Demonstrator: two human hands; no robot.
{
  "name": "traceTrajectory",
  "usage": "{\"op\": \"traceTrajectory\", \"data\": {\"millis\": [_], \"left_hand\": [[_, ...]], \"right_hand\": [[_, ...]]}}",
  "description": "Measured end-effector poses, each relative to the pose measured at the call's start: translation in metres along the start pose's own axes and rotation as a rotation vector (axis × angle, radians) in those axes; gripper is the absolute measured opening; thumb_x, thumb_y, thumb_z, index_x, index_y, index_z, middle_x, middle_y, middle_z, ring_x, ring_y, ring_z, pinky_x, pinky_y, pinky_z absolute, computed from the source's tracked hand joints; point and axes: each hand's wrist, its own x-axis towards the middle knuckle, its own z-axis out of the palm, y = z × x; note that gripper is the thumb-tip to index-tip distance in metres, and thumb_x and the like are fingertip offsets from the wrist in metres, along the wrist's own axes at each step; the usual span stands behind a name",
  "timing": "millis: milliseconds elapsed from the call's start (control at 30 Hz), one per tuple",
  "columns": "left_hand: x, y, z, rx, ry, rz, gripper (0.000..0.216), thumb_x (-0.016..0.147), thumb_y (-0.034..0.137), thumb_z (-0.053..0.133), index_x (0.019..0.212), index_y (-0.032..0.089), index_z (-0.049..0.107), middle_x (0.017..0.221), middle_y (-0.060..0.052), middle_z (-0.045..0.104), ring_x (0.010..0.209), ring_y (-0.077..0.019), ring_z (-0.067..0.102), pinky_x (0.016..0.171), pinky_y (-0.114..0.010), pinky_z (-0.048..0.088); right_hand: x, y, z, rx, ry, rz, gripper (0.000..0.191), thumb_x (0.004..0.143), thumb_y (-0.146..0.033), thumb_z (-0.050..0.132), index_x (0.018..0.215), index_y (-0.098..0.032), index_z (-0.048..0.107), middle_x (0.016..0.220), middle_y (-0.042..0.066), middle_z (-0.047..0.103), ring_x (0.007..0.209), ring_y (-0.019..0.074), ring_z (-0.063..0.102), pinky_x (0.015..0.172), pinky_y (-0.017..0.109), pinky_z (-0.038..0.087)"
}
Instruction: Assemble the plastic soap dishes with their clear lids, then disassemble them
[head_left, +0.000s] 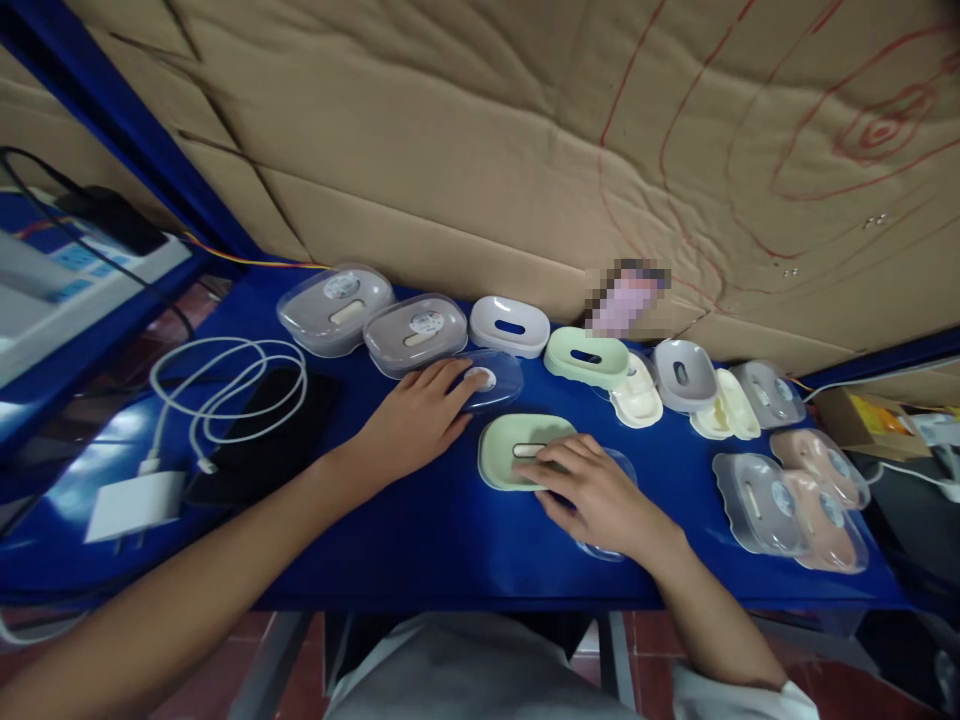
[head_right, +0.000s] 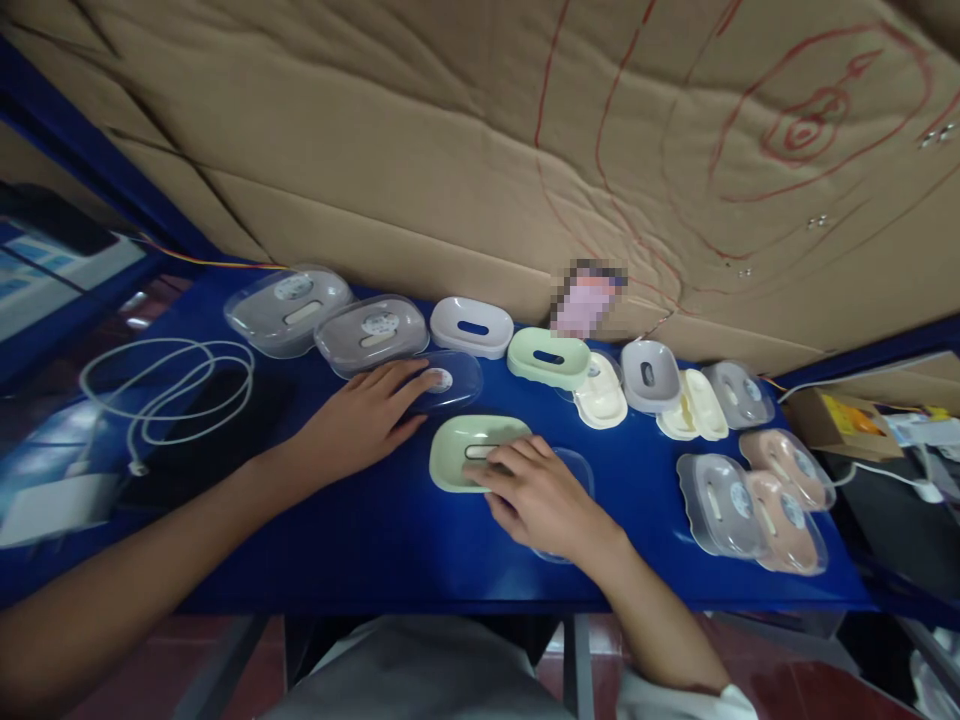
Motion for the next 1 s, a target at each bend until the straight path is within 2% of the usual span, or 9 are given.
{"op": "traceTrajectory", "data": {"millis": [133,267,333,400,500,633,767,900,1000], "left_hand": [[0.002,0.007,-0.003,-0.118,0.059,-0.045,0.04,0.107,0.028,0.054,0.146,0.02,0.055,0.149,-0.016,0.062,0.137,-0.0337,0.061,0.11,-0.054,0.056],[0.0,0.017,-0.011,-0.267,0.122,0.03,0.034,0.111,0.031,0.049,0.143,0.021,0.058,0.143,-0.012,0.066,0.132,-0.0256,0.065,0.111,-0.045,0.056],[-0.002,0.022,-0.013,-0.287,0.094,0.109,0.032,0.11,0.03,0.051,0.14,0.022,0.06,0.141,-0.011,0.067,0.13,-0.025,0.065,0.111,-0.044,0.056],[-0.004,0.026,-0.012,-0.249,0.061,0.171,0.03,0.108,0.028,0.055,0.137,0.022,0.062,0.14,-0.012,0.068,0.129,-0.0273,0.066,0.109,-0.045,0.057],[-0.006,0.028,-0.006,-0.164,0.046,0.215,0.028,0.107,0.028,0.058,0.134,0.02,0.063,0.139,-0.014,0.067,0.128,-0.0305,0.066,0.106,-0.048,0.058],[-0.005,0.027,0.0,-0.123,0.098,0.23,0.034,0.107,0.027,0.058,0.138,0.015,0.059,0.139,-0.018,0.066,0.129,-0.0334,0.064,0.106,-0.051,0.058],[-0.003,0.024,0.001,-0.168,0.122,0.236,0.034,0.105,0.024,0.06,0.138,0.017,0.06,0.139,-0.018,0.064,0.132,-0.032,0.063,0.11,-0.051,0.057],[-0.001,0.022,0.005,-0.229,0.134,0.233,0.038,0.103,0.019,0.059,0.141,0.019,0.059,0.14,-0.017,0.062,0.137,-0.0313,0.06,0.113,-0.052,0.056],[0.0,0.021,0.008,-0.244,0.131,0.232,0.038,0.104,0.018,0.057,0.142,0.019,0.059,0.142,-0.018,0.061,0.139,-0.0313,0.059,0.113,-0.052,0.056]], "right_hand": [[0.004,-0.001,0.005,-0.025,0.038,-0.018,0.039,0.107,-0.021,0.056,0.145,-0.026,0.06,0.123,0.008,0.073,0.119,0.0235,0.065,0.104,0.043,0.053],[0.007,0.002,0.017,-0.098,0.212,0.013,0.029,0.107,-0.026,0.058,0.136,-0.021,0.061,0.12,0.01,0.07,0.115,0.0253,0.065,0.104,0.046,0.054],[0.007,0.004,0.022,-0.14,0.338,0.067,0.032,0.105,-0.029,0.063,0.137,-0.023,0.059,0.12,0.012,0.068,0.118,0.0282,0.065,0.102,0.049,0.055],[0.007,0.007,0.025,-0.181,0.417,0.134,0.045,0.103,-0.03,0.067,0.146,-0.025,0.052,0.13,0.015,0.064,0.13,0.0325,0.061,0.107,0.055,0.054],[0.01,0.009,0.027,-0.196,0.343,0.212,0.065,0.105,-0.034,0.064,0.163,-0.027,0.036,0.154,0.019,0.053,0.151,0.0371,0.047,0.119,0.062,0.047],[0.013,0.009,0.027,-0.161,0.237,0.215,0.074,0.108,-0.035,0.059,0.171,-0.027,0.022,0.169,0.016,0.041,0.162,0.0338,0.032,0.125,0.058,0.046],[0.011,0.007,0.029,-0.227,0.291,0.237,0.077,0.106,-0.034,0.062,0.172,-0.03,0.023,0.166,0.014,0.048,0.157,0.0341,0.041,0.12,0.055,0.052],[0.011,0.006,0.028,-0.248,0.325,0.256,0.075,0.105,-0.036,0.064,0.171,-0.029,0.029,0.157,0.017,0.056,0.147,0.0367,0.051,0.118,0.059,0.053],[0.012,0.005,0.028,-0.237,0.346,0.291,0.076,0.106,-0.038,0.062,0.172,-0.028,0.025,0.152,0.018,0.057,0.143,0.0382,0.053,0.112,0.06,0.057]]}}
